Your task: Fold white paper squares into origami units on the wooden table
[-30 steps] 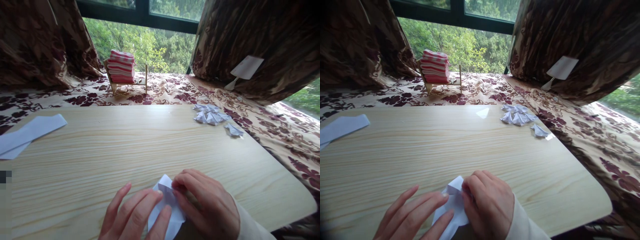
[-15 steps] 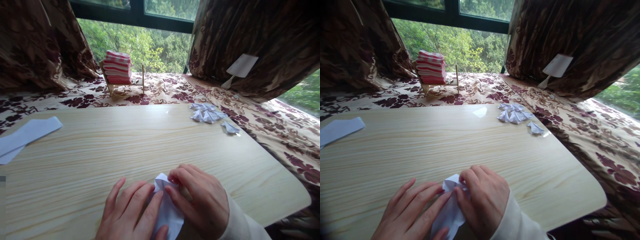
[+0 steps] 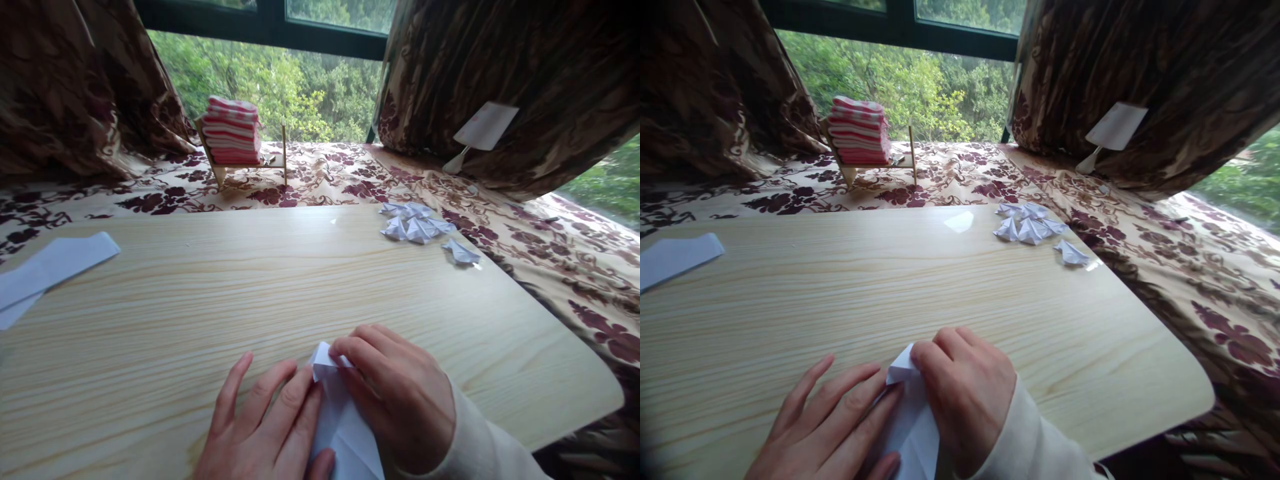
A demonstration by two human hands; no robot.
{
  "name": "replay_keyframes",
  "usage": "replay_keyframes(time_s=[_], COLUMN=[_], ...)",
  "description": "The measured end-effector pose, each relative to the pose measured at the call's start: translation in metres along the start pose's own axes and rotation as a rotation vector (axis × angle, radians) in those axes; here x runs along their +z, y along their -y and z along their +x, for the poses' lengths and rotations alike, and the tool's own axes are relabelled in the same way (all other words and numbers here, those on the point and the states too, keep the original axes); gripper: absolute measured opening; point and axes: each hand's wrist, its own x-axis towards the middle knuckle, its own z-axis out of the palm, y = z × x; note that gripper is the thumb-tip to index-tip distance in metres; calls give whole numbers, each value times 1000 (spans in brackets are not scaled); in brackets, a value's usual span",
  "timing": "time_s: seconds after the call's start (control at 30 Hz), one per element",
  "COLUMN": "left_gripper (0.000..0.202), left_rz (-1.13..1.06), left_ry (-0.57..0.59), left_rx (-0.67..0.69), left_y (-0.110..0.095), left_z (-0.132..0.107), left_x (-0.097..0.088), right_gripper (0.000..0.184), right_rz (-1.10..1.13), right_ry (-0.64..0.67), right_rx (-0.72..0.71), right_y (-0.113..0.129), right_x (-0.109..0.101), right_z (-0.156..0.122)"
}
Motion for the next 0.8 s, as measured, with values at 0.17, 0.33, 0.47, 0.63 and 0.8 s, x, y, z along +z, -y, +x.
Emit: replay_keyframes(time_s=[0.17,0.33,0.47,0.63,0.8], left_gripper=[23,23,28,35,30], left_rz=[-13,42,44,56,47], left_ry=[14,75,137,156,128], left_rx=[24,130,200,167,105], left_y=[3,10,17,12,3], left_z=[0,4,9,14,17], left_x=[0,-10,-19,-18,-13], right_gripper=[18,14,15,16,21], right_rz=[-82,-157,-176,-185,-168], right_ry=[-18,-48,-38,-26,-42], right_rx=[-26,-78,-85,-100,-104], right_y=[-1,-1,-1,-1,-2], right_x=[3,2,-1,-2,0], right_z=[0,1,2,3,1])
